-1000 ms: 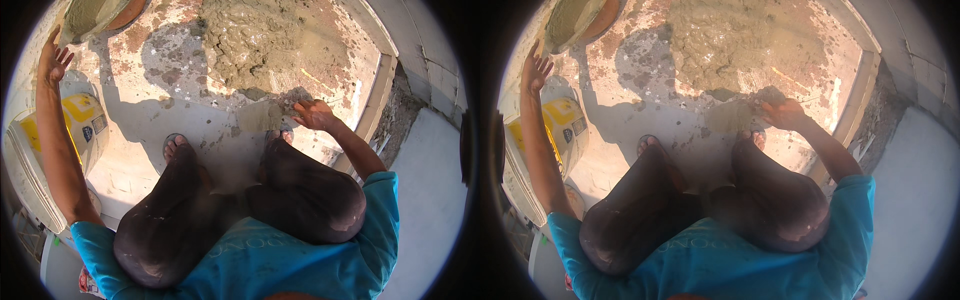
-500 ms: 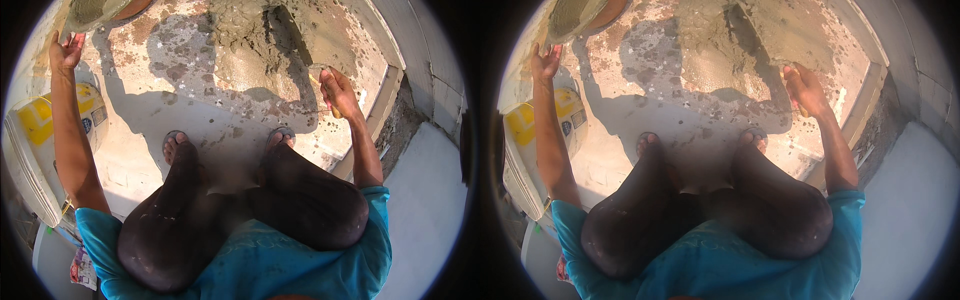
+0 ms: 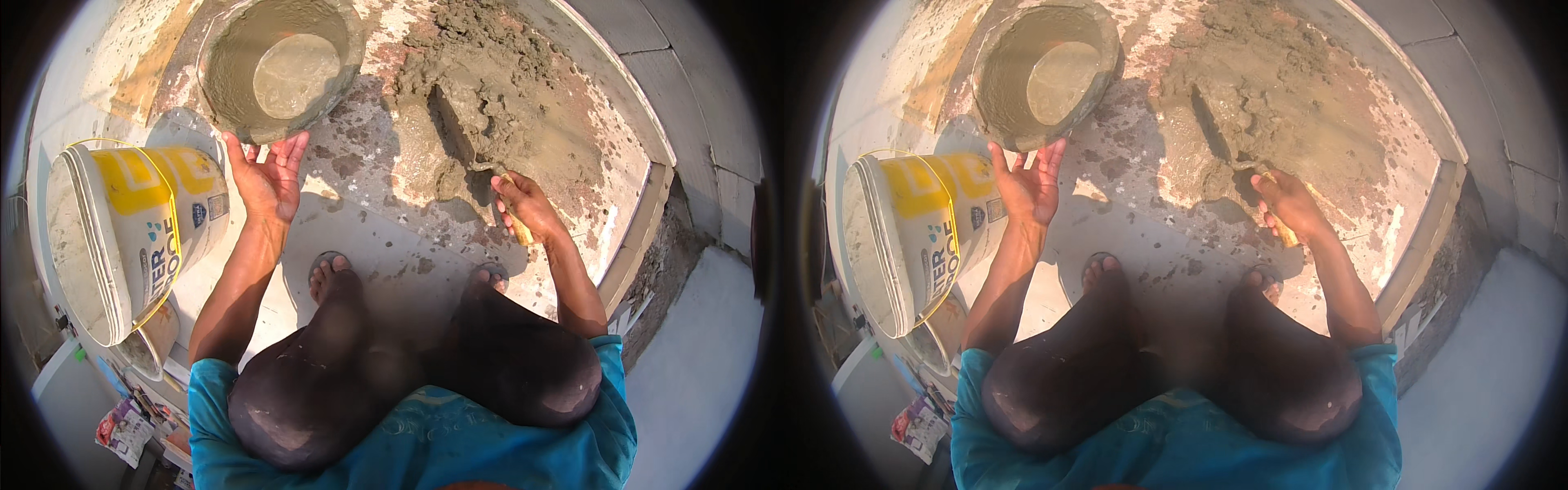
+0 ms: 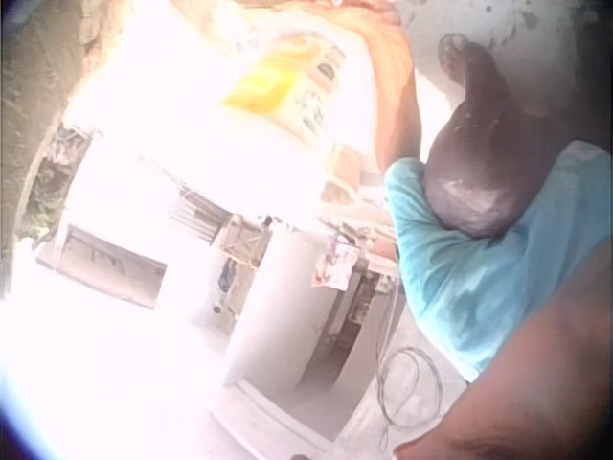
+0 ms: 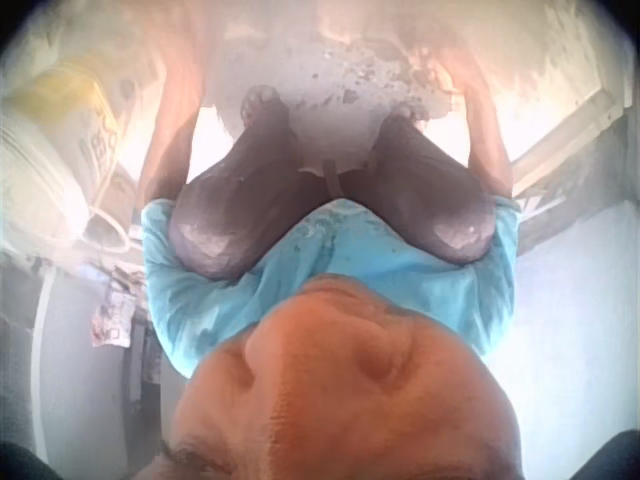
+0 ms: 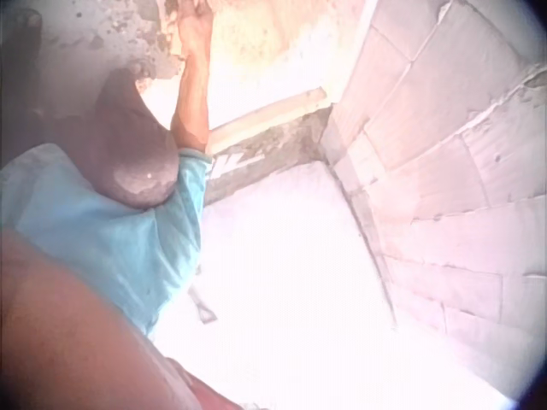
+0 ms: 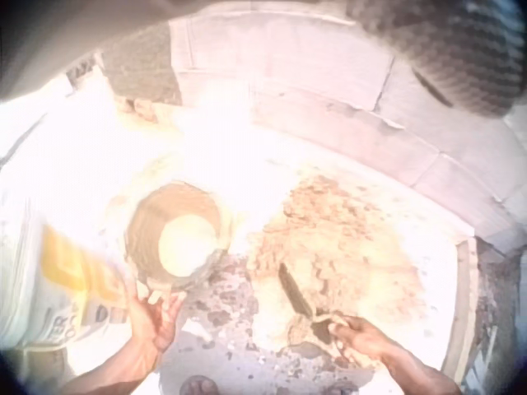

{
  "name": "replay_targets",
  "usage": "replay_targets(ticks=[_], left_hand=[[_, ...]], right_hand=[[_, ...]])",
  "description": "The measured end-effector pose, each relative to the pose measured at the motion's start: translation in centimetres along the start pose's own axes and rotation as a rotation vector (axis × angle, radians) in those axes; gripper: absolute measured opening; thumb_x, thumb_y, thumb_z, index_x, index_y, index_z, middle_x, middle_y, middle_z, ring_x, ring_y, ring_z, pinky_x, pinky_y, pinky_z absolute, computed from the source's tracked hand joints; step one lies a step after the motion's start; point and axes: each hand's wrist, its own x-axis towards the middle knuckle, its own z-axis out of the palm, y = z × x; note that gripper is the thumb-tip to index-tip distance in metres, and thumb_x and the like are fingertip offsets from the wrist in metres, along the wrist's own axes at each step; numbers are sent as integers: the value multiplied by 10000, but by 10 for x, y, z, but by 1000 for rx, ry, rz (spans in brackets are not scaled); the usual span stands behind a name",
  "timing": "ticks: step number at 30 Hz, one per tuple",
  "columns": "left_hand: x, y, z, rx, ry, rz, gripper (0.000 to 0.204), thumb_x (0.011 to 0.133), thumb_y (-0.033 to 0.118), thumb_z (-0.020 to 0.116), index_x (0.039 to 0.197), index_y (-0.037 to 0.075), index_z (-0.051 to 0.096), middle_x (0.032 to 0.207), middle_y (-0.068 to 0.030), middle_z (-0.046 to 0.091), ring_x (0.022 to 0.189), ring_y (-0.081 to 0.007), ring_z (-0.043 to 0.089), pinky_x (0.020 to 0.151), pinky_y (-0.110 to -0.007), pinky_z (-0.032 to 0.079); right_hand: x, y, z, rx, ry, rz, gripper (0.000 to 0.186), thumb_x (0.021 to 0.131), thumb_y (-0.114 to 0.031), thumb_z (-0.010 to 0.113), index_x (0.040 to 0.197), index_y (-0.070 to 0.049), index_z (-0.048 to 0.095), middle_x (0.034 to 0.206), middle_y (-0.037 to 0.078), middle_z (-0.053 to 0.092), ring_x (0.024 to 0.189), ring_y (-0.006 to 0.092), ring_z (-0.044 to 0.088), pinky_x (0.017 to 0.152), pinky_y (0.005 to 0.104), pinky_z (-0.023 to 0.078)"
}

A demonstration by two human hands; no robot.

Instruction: The person scoops wet cement from a bucket with a trowel and spreads it onto a block wall. They repeatedly transfer cement from the bucket to the wall, smoothing the surface as they work.

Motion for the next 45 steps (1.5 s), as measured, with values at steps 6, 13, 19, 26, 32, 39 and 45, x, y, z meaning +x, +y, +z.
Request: replay_targets(ticks=[6,13,19,26,32,39,45], left_hand=[[20,35,-37,233,-66,-201,1143,809,751,670,1484,-60,230,1301,-249,516,1216,-401,581,1045,-592,494],[102,91,-25,312,-162,-167,779,935,583,642,1452,26,472,1459,-149,538,1265,-329,583,1073,-528,482],[130,102,-36,478,-304,-221,569,981,399,659,1400,35,529,1372,-135,611,1225,-289,618,1034,-467,522],[135,101,-48,473,-317,-286,437,970,231,681,1317,-4,560,1282,-161,656,1124,-295,679,937,-442,595],[118,99,-68,403,-247,-309,348,950,69,624,1272,-44,552,1239,-196,661,1077,-330,692,935,-472,608],[42,69,-75,290,-144,-236,332,930,64,620,1214,-80,528,1157,-221,663,960,-327,722,792,-467,659],[30,57,-28,342,-83,-269,296,948,124,602,1164,-70,545,1032,-189,677,774,-295,722,617,-401,658]], right_hand=[[-15,-1,-15,300,179,-87,394,1039,-426,519,980,-38,490,678,14,484,444,114,454,383,290,427],[-47,-7,-14,190,83,-70,398,1029,-396,523,1080,-2,496,695,18,478,467,117,455,418,321,448],[-37,19,-14,-398,6,-72,423,1009,-425,582,1185,-45,524,745,94,588,522,217,585,465,379,480],[-41,115,-37,-1322,135,-574,480,973,-459,597,1215,-47,550,795,206,699,691,403,692,581,497,540],[16,32,-24,-658,238,-290,480,1012,-476,554,1092,-3,546,676,146,622,534,257,623,486,406,503],[-50,10,-45,184,172,-179,344,1037,-422,539,943,-92,512,587,2,474,362,84,452,316,248,402],[-42,0,-32,-229,87,44,345,1031,-390,576,1037,-49,521,616,1,474,404,98,437,373,277,396]])
